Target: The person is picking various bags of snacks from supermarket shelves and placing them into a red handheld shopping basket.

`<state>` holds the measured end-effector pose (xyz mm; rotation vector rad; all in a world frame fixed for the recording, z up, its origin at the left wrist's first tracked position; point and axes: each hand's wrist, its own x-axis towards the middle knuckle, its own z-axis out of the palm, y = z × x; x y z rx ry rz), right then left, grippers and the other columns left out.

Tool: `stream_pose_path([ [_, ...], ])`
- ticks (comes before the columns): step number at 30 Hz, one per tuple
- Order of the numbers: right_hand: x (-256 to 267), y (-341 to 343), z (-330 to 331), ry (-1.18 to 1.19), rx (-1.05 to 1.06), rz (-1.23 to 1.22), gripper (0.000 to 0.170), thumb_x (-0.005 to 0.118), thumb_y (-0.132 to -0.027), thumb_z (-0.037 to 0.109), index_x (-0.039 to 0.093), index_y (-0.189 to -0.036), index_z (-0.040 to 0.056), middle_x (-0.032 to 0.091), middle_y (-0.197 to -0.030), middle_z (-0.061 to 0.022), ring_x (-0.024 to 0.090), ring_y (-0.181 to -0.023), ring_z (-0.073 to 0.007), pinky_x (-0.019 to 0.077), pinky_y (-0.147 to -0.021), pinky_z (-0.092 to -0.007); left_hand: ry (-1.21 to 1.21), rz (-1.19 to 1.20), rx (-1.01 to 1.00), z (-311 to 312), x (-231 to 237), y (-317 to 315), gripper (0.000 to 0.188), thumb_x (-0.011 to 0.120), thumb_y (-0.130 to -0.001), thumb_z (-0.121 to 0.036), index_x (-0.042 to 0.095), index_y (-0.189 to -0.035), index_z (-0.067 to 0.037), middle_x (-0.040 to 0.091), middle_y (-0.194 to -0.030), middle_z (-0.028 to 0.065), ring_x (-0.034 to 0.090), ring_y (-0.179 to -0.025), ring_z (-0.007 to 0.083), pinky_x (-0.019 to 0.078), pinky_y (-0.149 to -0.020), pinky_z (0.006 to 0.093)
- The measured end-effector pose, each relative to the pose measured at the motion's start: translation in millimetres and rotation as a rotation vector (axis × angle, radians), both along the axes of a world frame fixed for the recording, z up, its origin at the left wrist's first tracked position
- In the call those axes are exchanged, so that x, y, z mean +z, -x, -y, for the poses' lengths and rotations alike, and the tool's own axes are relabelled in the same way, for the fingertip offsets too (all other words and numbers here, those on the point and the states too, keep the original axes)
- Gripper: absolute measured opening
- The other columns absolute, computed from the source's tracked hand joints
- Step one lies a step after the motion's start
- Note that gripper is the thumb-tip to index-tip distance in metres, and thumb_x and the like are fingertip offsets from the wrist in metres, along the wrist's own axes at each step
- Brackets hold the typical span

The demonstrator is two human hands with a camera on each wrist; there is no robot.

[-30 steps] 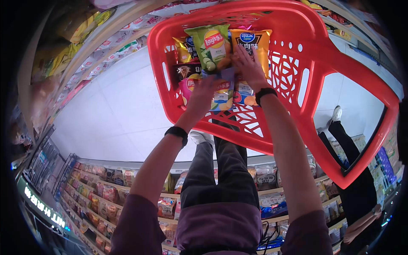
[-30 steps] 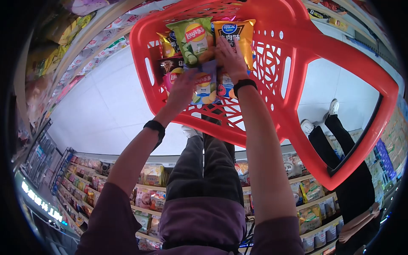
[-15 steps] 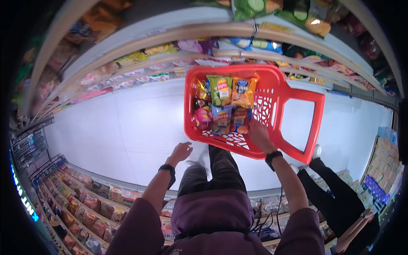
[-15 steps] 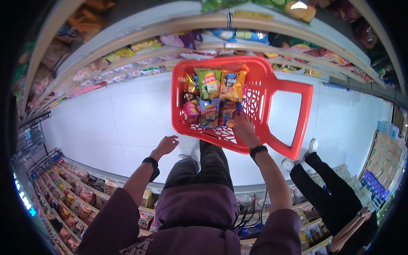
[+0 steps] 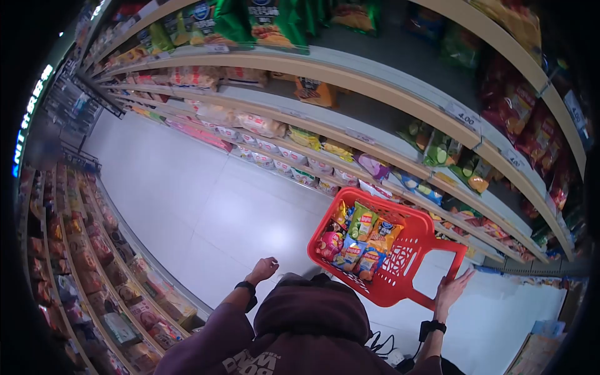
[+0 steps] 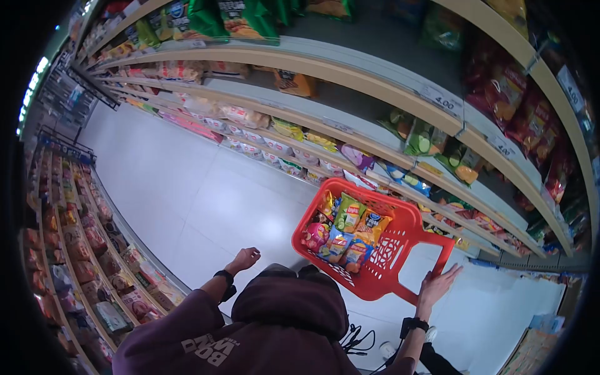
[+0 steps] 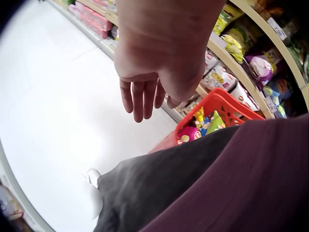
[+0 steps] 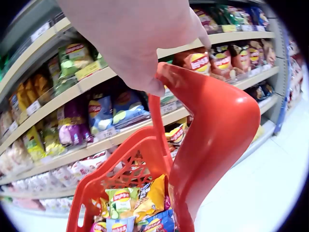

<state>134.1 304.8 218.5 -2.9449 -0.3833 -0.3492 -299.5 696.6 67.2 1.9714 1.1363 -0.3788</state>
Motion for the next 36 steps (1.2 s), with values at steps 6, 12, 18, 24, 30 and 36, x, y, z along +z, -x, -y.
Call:
stream_pose_path([
  [6,-74,-11,35,-0.077,-0.145,-0.134,0.048,0.062,-0.078,0.010,0.037,-0.119,0.0076,0.063,-0.086,-0.0251,0.062,-0.079,-0.0435,0.0492,-0.067,-0.0489,0.045,-0.155,0.183,33,-23,128,0.035,0.057,-0.081,-0.033,0.066,-0.097,-0.004,0.068,-0.086,0.0197,0.065,-0.086,0.0357,0.0514,-0.080,0.0410],
  [12,-82,11,32,-0.067,-0.214,-0.283,0.060,0.063,-0.081,0.015,0.032,-0.130,0.0051,0.064,-0.093,-0.0240,0.062,-0.081,-0.0407,0.0491,-0.069,-0.0457,0.222,-0.179,0.305,56,-33,209,0.037,0.057,-0.079,-0.037,0.068,-0.095,-0.006,0.067,-0.091,0.0203,0.063,-0.091,0.0360,0.0503,-0.083,0.0413],
  [18,-83,59,-3,-0.004,-0.291,-0.217,0.056,0.061,-0.081,0.014,0.035,-0.130,0.0053,0.063,-0.098,-0.0254,0.062,-0.086,-0.0405,0.0504,-0.073,-0.0437,0.185,-0.198,0.208,-20,-33,261,0.037,0.058,-0.079,-0.037,0.069,-0.095,-0.006,0.066,-0.096,0.0208,0.062,-0.095,0.0360,0.0486,-0.087,0.0426],
  [24,-85,104,-8,-0.025,-0.329,-0.161,0.051,0.052,-0.078,0.010,0.038,-0.127,0.0086,0.064,-0.093,-0.0256,0.062,-0.084,-0.0430,0.0500,-0.072,-0.0465,-0.009,-0.062,0.233,-145,-27,285,0.032,0.056,-0.082,-0.030,0.066,-0.096,-0.003,0.067,-0.091,0.0206,0.063,-0.091,0.0355,0.0500,-0.084,0.0411],
  [30,-88,125,-43,-0.056,-0.266,-0.126,0.051,0.055,-0.077,0.009,0.037,-0.125,0.0090,0.064,-0.087,-0.0260,0.061,-0.080,-0.0442,0.0485,-0.070,-0.0496,-0.139,0.102,0.380,-201,5,273,0.028,0.055,-0.083,-0.025,0.065,-0.095,-0.002,0.067,-0.083,0.0207,0.065,-0.081,0.0353,0.0521,-0.075,0.0397],
  [36,-84,114,-113,0.020,-0.205,-0.126,0.043,0.060,-0.082,0.012,0.037,-0.117,0.0040,0.063,-0.087,-0.0259,0.061,-0.079,-0.0440,0.0485,-0.068,-0.0483,0.094,-0.100,0.182,-179,-12,295,0.034,0.055,-0.082,-0.032,0.066,-0.097,-0.003,0.067,-0.091,0.0204,0.064,-0.090,0.0342,0.0503,-0.083,0.0398],
])
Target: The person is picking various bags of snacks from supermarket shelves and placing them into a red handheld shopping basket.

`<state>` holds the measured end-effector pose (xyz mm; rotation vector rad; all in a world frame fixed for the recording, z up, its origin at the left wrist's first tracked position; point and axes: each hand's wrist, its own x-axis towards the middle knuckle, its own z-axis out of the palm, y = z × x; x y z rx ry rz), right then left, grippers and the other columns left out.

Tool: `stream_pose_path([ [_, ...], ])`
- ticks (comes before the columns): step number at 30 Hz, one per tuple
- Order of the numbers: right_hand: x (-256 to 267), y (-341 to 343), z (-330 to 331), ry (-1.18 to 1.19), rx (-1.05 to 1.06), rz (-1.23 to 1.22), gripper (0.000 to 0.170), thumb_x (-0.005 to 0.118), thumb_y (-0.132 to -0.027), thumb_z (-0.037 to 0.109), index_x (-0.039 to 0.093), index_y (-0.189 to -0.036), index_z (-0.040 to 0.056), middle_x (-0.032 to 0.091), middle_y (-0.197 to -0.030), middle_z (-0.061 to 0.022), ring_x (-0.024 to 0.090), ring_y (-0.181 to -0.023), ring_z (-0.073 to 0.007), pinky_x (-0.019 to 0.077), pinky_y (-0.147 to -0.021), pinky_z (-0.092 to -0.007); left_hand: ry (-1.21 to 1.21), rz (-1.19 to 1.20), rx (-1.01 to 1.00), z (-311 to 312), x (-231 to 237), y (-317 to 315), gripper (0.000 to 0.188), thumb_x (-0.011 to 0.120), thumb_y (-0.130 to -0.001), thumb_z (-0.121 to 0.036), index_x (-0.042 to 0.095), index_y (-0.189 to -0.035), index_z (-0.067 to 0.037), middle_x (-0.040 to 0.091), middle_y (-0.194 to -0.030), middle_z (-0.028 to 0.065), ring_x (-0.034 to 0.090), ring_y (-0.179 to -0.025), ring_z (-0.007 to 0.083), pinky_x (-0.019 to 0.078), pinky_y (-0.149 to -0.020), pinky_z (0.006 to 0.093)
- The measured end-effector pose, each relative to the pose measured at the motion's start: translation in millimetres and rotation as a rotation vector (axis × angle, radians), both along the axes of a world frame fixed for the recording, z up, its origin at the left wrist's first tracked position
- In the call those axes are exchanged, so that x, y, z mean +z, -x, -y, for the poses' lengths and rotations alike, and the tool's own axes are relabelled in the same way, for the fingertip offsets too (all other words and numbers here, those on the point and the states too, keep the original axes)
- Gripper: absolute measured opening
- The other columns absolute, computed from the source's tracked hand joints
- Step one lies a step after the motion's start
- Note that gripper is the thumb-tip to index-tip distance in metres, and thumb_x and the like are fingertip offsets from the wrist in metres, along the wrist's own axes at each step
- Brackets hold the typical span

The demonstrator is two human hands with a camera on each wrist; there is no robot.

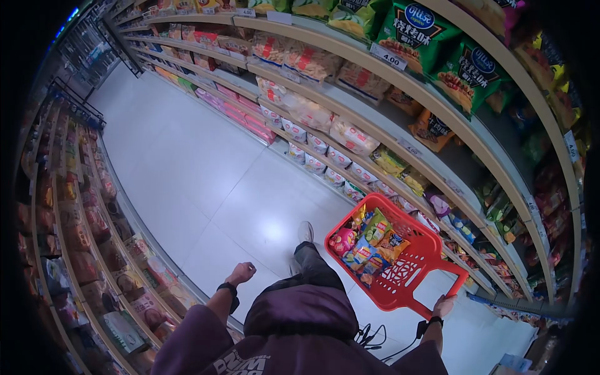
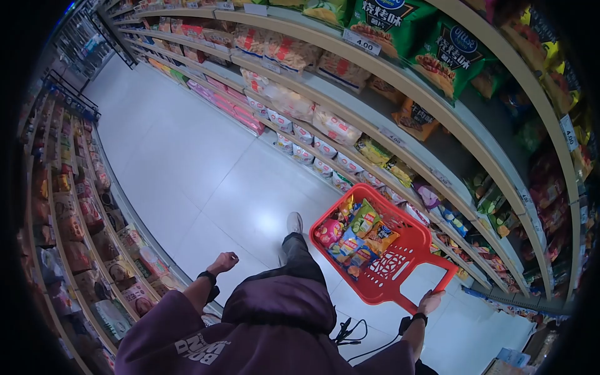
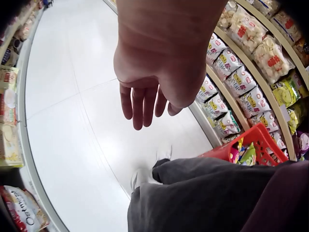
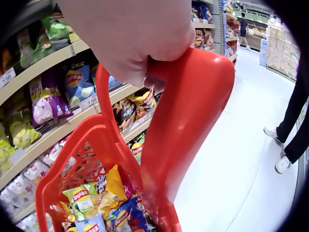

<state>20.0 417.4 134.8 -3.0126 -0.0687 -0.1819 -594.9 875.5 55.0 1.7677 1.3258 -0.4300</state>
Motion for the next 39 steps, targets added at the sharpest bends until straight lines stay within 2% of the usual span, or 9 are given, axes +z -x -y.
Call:
stream_pose_path([
  [5,15,19,-52,-0.043,0.015,0.001,0.036,0.057,-0.084,0.011,0.037,-0.113,0.0029,0.062,-0.084,-0.0257,0.060,-0.077,-0.0444,0.0482,-0.066,-0.0491,0.186,-0.099,0.044,9,-40,51,0.036,0.058,-0.082,-0.039,0.067,-0.095,-0.006,0.065,-0.099,0.0204,0.061,-0.097,0.0369,0.0498,-0.084,0.0424],
  [10,40,37,-113,-0.020,-0.061,-0.065,0.033,0.056,-0.084,0.011,0.038,-0.110,0.0039,0.063,-0.082,-0.0259,0.061,-0.077,-0.0442,0.0484,-0.066,-0.0500,0.155,-0.177,-0.159,-55,-12,39,0.032,0.059,-0.085,-0.036,0.068,-0.096,-0.007,0.068,-0.075,0.0124,0.067,-0.070,0.0245,0.0537,-0.073,0.0329],
  [12,41,35,-132,0.004,-0.078,-0.065,0.032,0.056,-0.084,0.011,0.038,-0.110,0.0045,0.063,-0.082,-0.0257,0.061,-0.077,-0.0440,0.0486,-0.066,-0.0501,-0.014,-0.107,-0.163,-93,-31,26,0.034,0.059,-0.083,-0.035,0.067,-0.094,-0.005,0.068,-0.081,0.0170,0.067,-0.076,0.0323,0.0533,-0.076,0.0381],
  [15,38,38,-140,0.029,-0.086,-0.098,0.033,0.056,-0.084,0.012,0.038,-0.111,0.0062,0.063,-0.080,-0.0251,0.062,-0.076,-0.0435,0.0489,-0.066,-0.0502,-0.060,0.030,0.148,-155,-38,-29,0.032,0.058,-0.083,-0.031,0.066,-0.094,-0.002,0.067,-0.083,0.0205,0.066,-0.082,0.0348,0.0532,-0.076,0.0407],
  [19,34,30,-137,0.020,-0.129,-0.105,0.038,0.059,-0.082,0.014,0.037,-0.112,0.0063,0.064,-0.080,-0.0239,0.062,-0.076,-0.0434,0.0493,-0.066,-0.0495,-0.122,0.135,0.017,-219,16,-124,0.032,0.057,-0.085,-0.030,0.064,-0.098,-0.002,0.067,-0.090,0.0203,0.066,-0.086,0.0335,0.0523,-0.078,0.0393],
  [23,24,30,-137,-0.043,-0.111,-0.029,0.048,0.064,-0.082,0.021,0.039,-0.118,0.0014,0.057,-0.107,-0.0254,0.056,-0.099,-0.0410,0.0457,-0.083,-0.0468,-0.143,0.206,-0.083,-252,39,-169,0.032,0.056,-0.086,-0.028,0.062,-0.104,-0.002,0.067,-0.093,0.0204,0.065,-0.087,0.0341,0.0517,-0.080,0.0386],
  [26,58,43,-217,-0.002,0.132,0.428,0.043,0.062,-0.085,0.020,0.044,-0.119,0.0004,0.054,-0.112,-0.0216,0.052,-0.105,-0.0361,0.0421,-0.090,-0.0429,-0.162,0.175,-0.073,-263,37,-168,0.032,0.057,-0.085,-0.028,0.063,-0.103,-0.002,0.067,-0.091,0.0204,0.066,-0.086,0.0337,0.0521,-0.079,0.0380],
  [32,113,60,-463,-0.889,0.518,-0.309,0.028,0.058,-0.088,0.013,0.054,-0.112,-0.0002,0.059,-0.105,-0.0172,0.058,-0.098,-0.0305,0.0450,-0.086,-0.0377,-0.086,0.070,-0.003,-247,-20,-76,0.031,0.060,-0.081,-0.031,0.066,-0.092,-0.003,0.068,-0.076,0.0174,0.068,-0.072,0.0305,0.0544,-0.069,0.0366],
  [39,168,0,-676,-0.860,0.812,-0.146,0.034,0.057,-0.088,0.025,0.055,-0.112,0.0017,0.058,-0.111,-0.0235,0.057,-0.103,-0.0378,0.0448,-0.088,-0.0447,0.086,-0.044,0.249,-189,-3,-27,0.030,0.060,-0.084,-0.025,0.066,-0.095,0.002,0.069,-0.079,0.0130,0.068,-0.067,0.0193,0.0549,-0.063,0.0318],
])
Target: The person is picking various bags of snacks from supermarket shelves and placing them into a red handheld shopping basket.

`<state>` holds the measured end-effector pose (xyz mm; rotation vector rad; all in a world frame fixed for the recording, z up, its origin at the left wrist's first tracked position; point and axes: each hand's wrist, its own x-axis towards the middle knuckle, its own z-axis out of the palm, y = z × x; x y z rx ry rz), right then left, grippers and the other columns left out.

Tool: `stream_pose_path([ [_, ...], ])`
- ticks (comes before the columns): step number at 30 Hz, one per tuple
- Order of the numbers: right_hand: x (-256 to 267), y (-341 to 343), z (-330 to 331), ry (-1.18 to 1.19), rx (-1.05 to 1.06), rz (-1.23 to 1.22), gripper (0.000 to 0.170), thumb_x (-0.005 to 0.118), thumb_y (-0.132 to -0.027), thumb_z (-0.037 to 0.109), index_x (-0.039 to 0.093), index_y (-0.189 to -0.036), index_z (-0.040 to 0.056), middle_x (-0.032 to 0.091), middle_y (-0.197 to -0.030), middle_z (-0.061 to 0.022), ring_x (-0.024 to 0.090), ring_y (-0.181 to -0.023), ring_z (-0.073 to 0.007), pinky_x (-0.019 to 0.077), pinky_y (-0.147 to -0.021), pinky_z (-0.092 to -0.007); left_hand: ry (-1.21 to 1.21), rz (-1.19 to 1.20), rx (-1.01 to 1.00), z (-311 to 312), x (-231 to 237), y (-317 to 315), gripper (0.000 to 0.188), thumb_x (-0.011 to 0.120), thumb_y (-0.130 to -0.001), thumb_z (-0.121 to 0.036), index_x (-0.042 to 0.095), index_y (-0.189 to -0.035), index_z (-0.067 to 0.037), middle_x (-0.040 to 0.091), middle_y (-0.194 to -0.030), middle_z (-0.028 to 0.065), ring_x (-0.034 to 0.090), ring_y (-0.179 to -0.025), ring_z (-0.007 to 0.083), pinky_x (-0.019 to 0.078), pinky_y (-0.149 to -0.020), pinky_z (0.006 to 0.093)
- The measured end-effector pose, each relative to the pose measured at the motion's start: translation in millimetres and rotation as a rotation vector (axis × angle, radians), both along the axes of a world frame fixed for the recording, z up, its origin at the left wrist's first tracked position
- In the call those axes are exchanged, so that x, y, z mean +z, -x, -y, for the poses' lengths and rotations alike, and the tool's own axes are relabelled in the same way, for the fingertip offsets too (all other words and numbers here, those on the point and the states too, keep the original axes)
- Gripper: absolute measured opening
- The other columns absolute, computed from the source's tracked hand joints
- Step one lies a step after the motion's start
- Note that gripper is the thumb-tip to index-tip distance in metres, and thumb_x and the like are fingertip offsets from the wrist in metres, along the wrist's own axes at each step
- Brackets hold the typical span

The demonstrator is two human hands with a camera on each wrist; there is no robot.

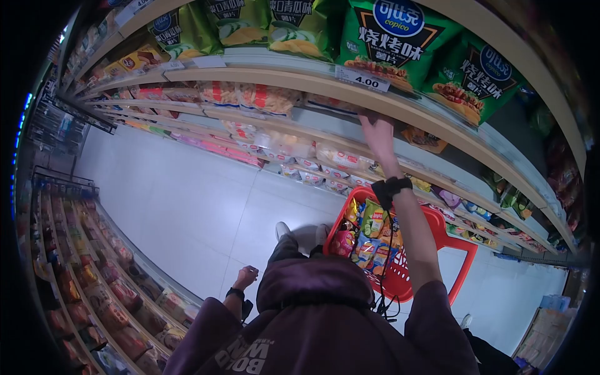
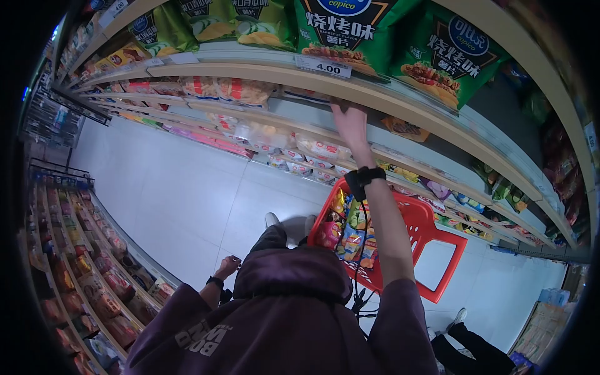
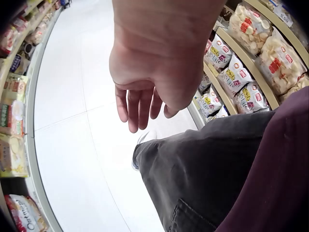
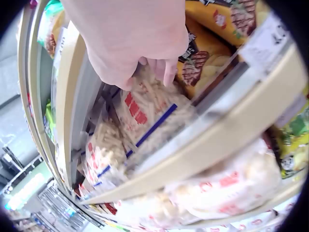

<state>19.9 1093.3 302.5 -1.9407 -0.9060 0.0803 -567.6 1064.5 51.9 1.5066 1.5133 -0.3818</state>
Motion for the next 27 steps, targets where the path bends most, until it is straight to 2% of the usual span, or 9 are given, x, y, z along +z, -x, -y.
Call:
stream_pose_path([
  [3,-8,-38,-42,0.379,0.070,0.015,0.035,0.048,-0.091,0.030,0.058,-0.110,0.0021,0.059,-0.109,-0.0240,0.057,-0.101,-0.0386,0.0440,-0.089,-0.0453,-0.056,-0.023,0.016,19,21,-7,0.030,0.060,-0.085,-0.026,0.066,-0.097,0.002,0.070,-0.083,0.0139,0.069,-0.070,0.0200,0.0550,-0.066,0.0318],
  [4,-10,-46,-45,0.483,0.086,0.033,0.035,0.048,-0.091,0.030,0.058,-0.110,0.0021,0.059,-0.108,-0.0237,0.058,-0.100,-0.0385,0.0440,-0.089,-0.0453,-0.028,-0.008,0.061,23,14,-4,0.031,0.060,-0.084,-0.026,0.066,-0.097,0.001,0.070,-0.083,0.0138,0.069,-0.071,0.0201,0.0550,-0.067,0.0320],
  [7,-15,-58,-43,0.557,0.067,0.105,0.035,0.048,-0.091,0.030,0.059,-0.108,0.0019,0.060,-0.107,-0.0228,0.058,-0.100,-0.0381,0.0439,-0.089,-0.0452,-0.021,0.007,0.084,33,-9,4,0.031,0.061,-0.083,-0.026,0.066,-0.097,0.001,0.070,-0.084,0.0135,0.069,-0.074,0.0205,0.0549,-0.069,0.0320],
  [11,-15,-70,-39,0.502,0.006,0.179,0.035,0.049,-0.090,0.031,0.060,-0.107,0.0017,0.061,-0.105,-0.0216,0.058,-0.099,-0.0375,0.0438,-0.088,-0.0450,-0.041,0.019,0.025,31,-18,6,0.031,0.061,-0.082,-0.027,0.067,-0.096,0.001,0.070,-0.082,0.0140,0.069,-0.072,0.0199,0.0548,-0.069,0.0316],
  [14,-14,-78,-32,0.447,-0.032,0.208,0.035,0.049,-0.090,0.031,0.060,-0.105,0.0015,0.062,-0.103,-0.0207,0.058,-0.098,-0.0371,0.0437,-0.087,-0.0449,-0.066,0.031,0.028,20,13,-16,0.031,0.060,-0.083,-0.027,0.066,-0.094,0.001,0.069,-0.081,0.0142,0.069,-0.070,0.0194,0.0547,-0.068,0.0313],
  [17,-16,-78,-26,0.398,-0.058,0.237,0.035,0.049,-0.090,0.031,0.061,-0.104,0.0014,0.063,-0.102,-0.0197,0.058,-0.098,-0.0367,0.0436,-0.087,-0.0448,-0.028,0.125,0.054,2,-10,-15,0.032,0.059,-0.083,-0.027,0.066,-0.093,0.002,0.069,-0.079,0.0139,0.068,-0.068,0.0189,0.0546,-0.067,0.0309],
  [21,-26,-61,-24,0.304,-0.072,0.270,0.035,0.049,-0.090,0.031,0.062,-0.102,0.0012,0.064,-0.100,-0.0185,0.059,-0.097,-0.0362,0.0435,-0.086,-0.0446,-0.057,0.175,0.065,-18,-16,-28,0.035,0.059,-0.084,-0.029,0.064,-0.096,0.004,0.069,-0.079,0.0134,0.067,-0.068,0.0178,0.0535,-0.065,0.0303],
  [25,-26,-38,-27,0.114,-0.091,0.252,0.035,0.049,-0.089,0.031,0.063,-0.100,0.0010,0.065,-0.098,-0.0173,0.059,-0.096,-0.0357,0.0434,-0.086,-0.0445,-0.094,0.162,0.048,-26,-6,-41,0.037,0.058,-0.082,-0.030,0.064,-0.095,0.004,0.069,-0.078,0.0131,0.066,-0.068,0.0178,0.0524,-0.064,0.0311],
  [27,-20,-24,-24,-0.126,-0.092,0.134,0.038,0.054,-0.087,0.035,0.063,-0.099,0.0004,0.066,-0.094,-0.0163,0.060,-0.093,-0.0344,0.0437,-0.085,-0.0428,-0.075,0.157,0.026,-24,-6,-41,0.036,0.058,-0.082,-0.030,0.064,-0.094,0.003,0.069,-0.077,0.0131,0.067,-0.068,0.0181,0.0526,-0.064,0.0310],
])
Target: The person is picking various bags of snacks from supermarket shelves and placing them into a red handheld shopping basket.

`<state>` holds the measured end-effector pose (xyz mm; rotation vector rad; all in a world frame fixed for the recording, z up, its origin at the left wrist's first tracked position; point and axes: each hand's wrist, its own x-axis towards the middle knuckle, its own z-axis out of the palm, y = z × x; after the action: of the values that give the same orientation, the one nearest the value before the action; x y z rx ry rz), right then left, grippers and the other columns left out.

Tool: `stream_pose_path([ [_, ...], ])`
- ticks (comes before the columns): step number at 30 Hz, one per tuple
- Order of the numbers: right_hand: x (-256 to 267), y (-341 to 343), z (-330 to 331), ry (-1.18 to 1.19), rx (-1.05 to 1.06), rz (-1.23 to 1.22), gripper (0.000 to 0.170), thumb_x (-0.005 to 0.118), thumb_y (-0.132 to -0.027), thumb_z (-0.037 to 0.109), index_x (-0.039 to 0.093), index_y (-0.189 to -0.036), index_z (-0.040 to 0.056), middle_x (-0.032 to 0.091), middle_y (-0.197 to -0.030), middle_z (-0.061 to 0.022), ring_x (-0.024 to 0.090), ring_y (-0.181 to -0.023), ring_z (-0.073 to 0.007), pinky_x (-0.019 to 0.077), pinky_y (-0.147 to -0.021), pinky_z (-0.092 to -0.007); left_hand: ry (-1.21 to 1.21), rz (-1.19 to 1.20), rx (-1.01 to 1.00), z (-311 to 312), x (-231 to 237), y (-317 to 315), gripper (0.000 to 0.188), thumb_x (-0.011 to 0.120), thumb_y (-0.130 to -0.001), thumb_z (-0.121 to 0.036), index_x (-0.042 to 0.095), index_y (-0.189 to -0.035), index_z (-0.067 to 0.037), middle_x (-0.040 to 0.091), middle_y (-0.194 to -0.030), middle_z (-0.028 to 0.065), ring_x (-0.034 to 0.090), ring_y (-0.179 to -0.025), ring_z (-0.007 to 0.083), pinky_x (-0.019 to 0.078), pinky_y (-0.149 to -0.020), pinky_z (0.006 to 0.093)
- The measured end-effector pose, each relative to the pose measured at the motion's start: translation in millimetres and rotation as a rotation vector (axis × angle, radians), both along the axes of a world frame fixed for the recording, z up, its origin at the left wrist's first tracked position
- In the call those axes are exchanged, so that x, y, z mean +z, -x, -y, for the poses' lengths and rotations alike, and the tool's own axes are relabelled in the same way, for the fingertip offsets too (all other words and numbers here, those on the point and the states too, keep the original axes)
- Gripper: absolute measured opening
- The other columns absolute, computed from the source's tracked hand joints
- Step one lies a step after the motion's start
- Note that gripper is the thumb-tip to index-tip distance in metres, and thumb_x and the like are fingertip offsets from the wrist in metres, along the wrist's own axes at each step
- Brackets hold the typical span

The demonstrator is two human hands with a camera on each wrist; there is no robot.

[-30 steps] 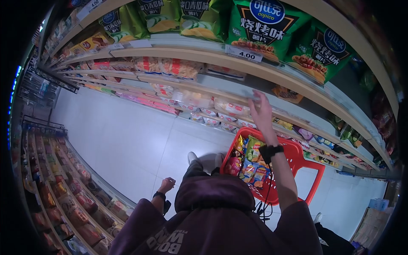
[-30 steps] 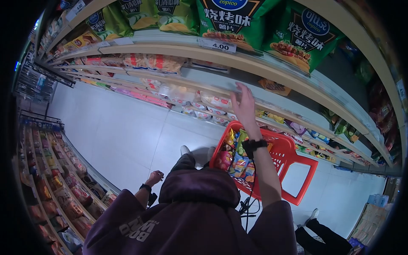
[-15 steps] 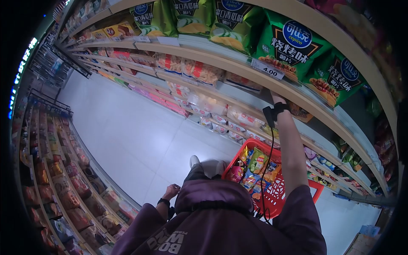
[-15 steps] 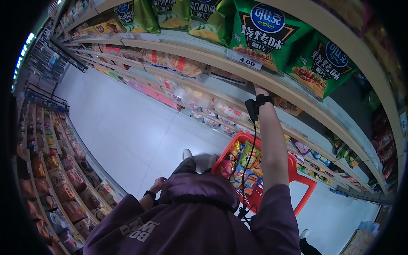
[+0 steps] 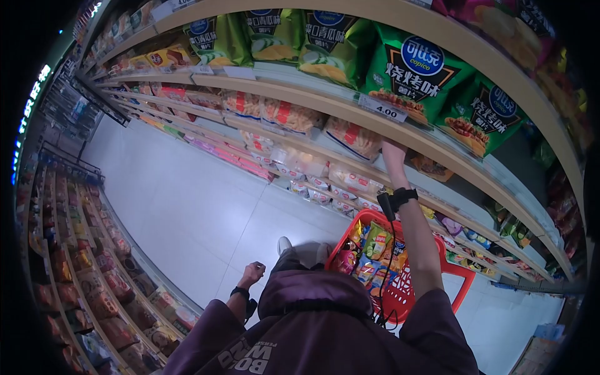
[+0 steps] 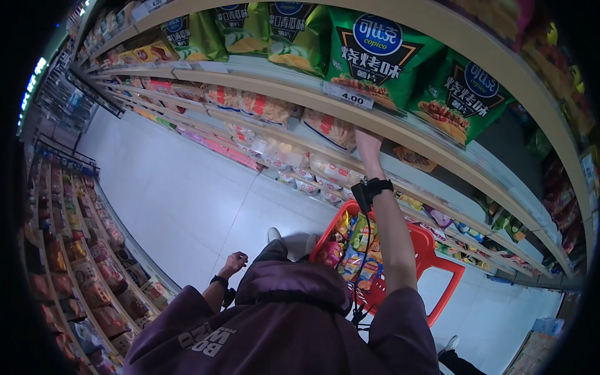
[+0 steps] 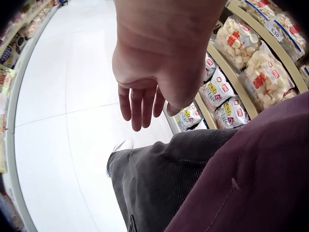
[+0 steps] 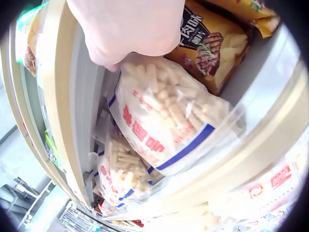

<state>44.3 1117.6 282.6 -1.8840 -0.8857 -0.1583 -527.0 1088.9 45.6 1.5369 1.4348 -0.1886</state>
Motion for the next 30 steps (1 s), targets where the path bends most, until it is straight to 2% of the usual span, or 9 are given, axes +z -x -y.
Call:
stream_pose_path([
  [3,2,0,-1,0.038,0.101,-0.225,0.043,0.061,-0.083,0.040,0.063,-0.102,0.0007,0.065,-0.099,-0.0148,0.060,-0.098,-0.0302,0.0433,-0.088,-0.0380,0.029,-0.023,-0.008,5,-3,6,0.035,0.059,-0.082,-0.030,0.065,-0.092,0.003,0.069,-0.076,0.0132,0.067,-0.068,0.0185,0.0531,-0.066,0.0309],
  [6,-38,-15,-2,0.531,0.339,-0.303,0.051,0.057,-0.084,0.050,0.059,-0.120,0.0138,0.064,-0.110,-0.0090,0.060,-0.102,-0.0208,0.0420,-0.089,-0.0287,0.020,-0.050,-0.080,10,-1,11,0.033,0.059,-0.082,-0.029,0.065,-0.094,0.002,0.069,-0.075,0.0133,0.068,-0.068,0.0188,0.0543,-0.067,0.0310],
  [9,-8,-4,-3,0.706,0.290,-0.541,0.055,0.057,-0.079,0.057,0.057,-0.124,0.0240,0.063,-0.113,-0.0031,0.059,-0.101,-0.0161,0.0415,-0.089,-0.0251,0.004,-0.113,-0.157,19,20,7,0.032,0.059,-0.082,-0.027,0.065,-0.095,0.001,0.069,-0.074,0.0132,0.068,-0.067,0.0190,0.0547,-0.066,0.0310],
  [15,16,24,3,0.035,0.105,-0.554,0.053,0.075,-0.073,0.037,0.060,-0.112,0.0053,0.064,-0.104,-0.0098,0.058,-0.100,-0.0183,0.0435,-0.087,-0.0277,0.033,-0.040,-0.141,10,-6,15,0.033,0.060,-0.082,-0.028,0.065,-0.096,0.002,0.068,-0.072,0.0130,0.068,-0.067,0.0194,0.0547,-0.066,0.0312],
  [18,14,20,-1,-0.134,0.119,-0.620,0.052,0.079,-0.071,0.023,0.058,-0.113,0.0007,0.062,-0.110,-0.0092,0.057,-0.101,-0.0165,0.0436,-0.090,-0.0292,0.012,0.013,-0.103,0,-15,13,0.033,0.059,-0.082,-0.028,0.064,-0.095,0.002,0.068,-0.071,0.0130,0.068,-0.066,0.0197,0.0543,-0.065,0.0313],
  [22,-29,-6,-13,-0.193,0.149,-0.654,0.049,0.078,-0.074,0.024,0.057,-0.112,0.0009,0.061,-0.110,-0.0083,0.056,-0.100,-0.0162,0.0436,-0.089,-0.0287,-0.026,0.063,-0.083,-10,-6,-5,0.034,0.058,-0.083,-0.028,0.064,-0.095,0.003,0.068,-0.074,0.0150,0.067,-0.065,0.0208,0.0537,-0.064,0.0316],
  [24,-5,8,1,-0.273,0.099,-0.710,0.049,0.077,-0.075,0.025,0.056,-0.112,0.0008,0.060,-0.108,-0.0080,0.056,-0.099,-0.0170,0.0433,-0.089,-0.0293,-0.038,0.013,-0.247,-18,-5,-14,0.033,0.058,-0.084,-0.029,0.064,-0.099,0.000,0.069,-0.082,0.0171,0.068,-0.075,0.0259,0.0537,-0.071,0.0344],
  [27,-44,-3,-3,-0.602,0.088,-0.998,0.031,0.070,-0.080,0.017,0.056,-0.103,0.0017,0.061,-0.096,-0.0085,0.060,-0.079,-0.0149,0.0508,-0.070,-0.0292,-0.134,-0.002,-0.461,-35,26,-54,0.032,0.058,-0.086,-0.030,0.064,-0.102,-0.003,0.068,-0.091,0.0170,0.066,-0.088,0.0315,0.0523,-0.078,0.0371],
  [30,8,24,34,-0.330,0.154,-1.255,0.032,0.069,-0.079,0.016,0.055,-0.105,0.0022,0.060,-0.095,-0.0082,0.060,-0.083,-0.0160,0.0519,-0.071,-0.0318,-0.112,0.241,-0.342,-60,73,-116,0.035,0.053,-0.091,-0.032,0.062,-0.106,-0.001,0.067,-0.095,0.0144,0.067,-0.083,0.0223,0.0519,-0.076,0.0320],
])
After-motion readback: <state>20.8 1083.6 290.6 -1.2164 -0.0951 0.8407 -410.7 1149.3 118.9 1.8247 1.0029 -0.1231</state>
